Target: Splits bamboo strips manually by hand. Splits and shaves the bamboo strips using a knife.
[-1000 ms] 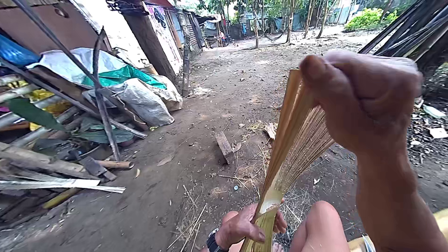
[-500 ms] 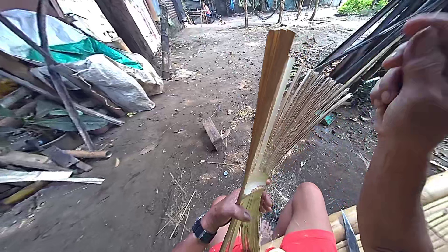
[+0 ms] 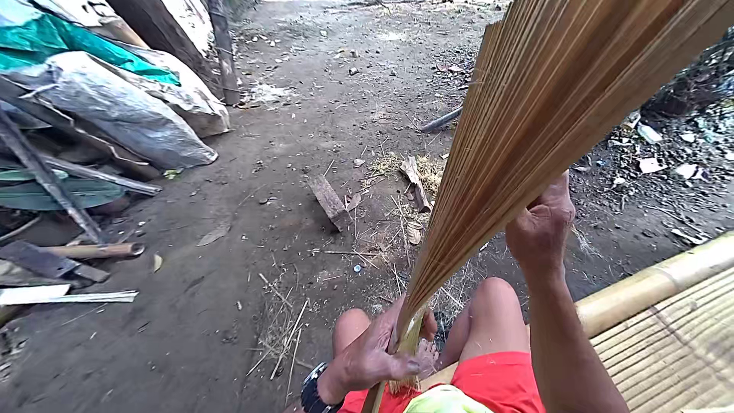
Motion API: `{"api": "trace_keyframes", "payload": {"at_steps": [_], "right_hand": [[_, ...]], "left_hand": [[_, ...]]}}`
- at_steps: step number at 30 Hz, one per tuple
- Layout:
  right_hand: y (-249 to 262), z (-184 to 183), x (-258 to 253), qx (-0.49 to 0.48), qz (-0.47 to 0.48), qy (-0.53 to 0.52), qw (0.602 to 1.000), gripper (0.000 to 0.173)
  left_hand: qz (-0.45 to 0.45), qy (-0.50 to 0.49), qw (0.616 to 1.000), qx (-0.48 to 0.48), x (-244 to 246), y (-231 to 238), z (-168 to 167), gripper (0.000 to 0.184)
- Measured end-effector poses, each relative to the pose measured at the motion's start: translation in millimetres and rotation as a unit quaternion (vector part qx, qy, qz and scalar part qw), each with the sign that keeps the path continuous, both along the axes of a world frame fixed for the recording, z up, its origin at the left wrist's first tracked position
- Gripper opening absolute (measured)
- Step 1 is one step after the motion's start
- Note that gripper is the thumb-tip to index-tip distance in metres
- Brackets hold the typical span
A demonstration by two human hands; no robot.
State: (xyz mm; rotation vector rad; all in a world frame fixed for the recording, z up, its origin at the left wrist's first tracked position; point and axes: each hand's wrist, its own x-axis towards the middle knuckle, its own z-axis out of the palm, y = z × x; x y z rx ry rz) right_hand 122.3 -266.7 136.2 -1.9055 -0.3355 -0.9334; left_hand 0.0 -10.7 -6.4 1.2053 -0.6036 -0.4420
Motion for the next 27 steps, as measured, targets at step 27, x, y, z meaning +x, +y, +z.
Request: {"api": "trace_keyframes", "payload": {"at_steps": [27], "right_hand": [[13.5,30.3,-17.2,-0.106,0.036,-0.025,0.993,0.011]], "left_hand": [[-0.001,0.026,1.0,-0.017,2.2,3.5,-3.0,0.091]]}}
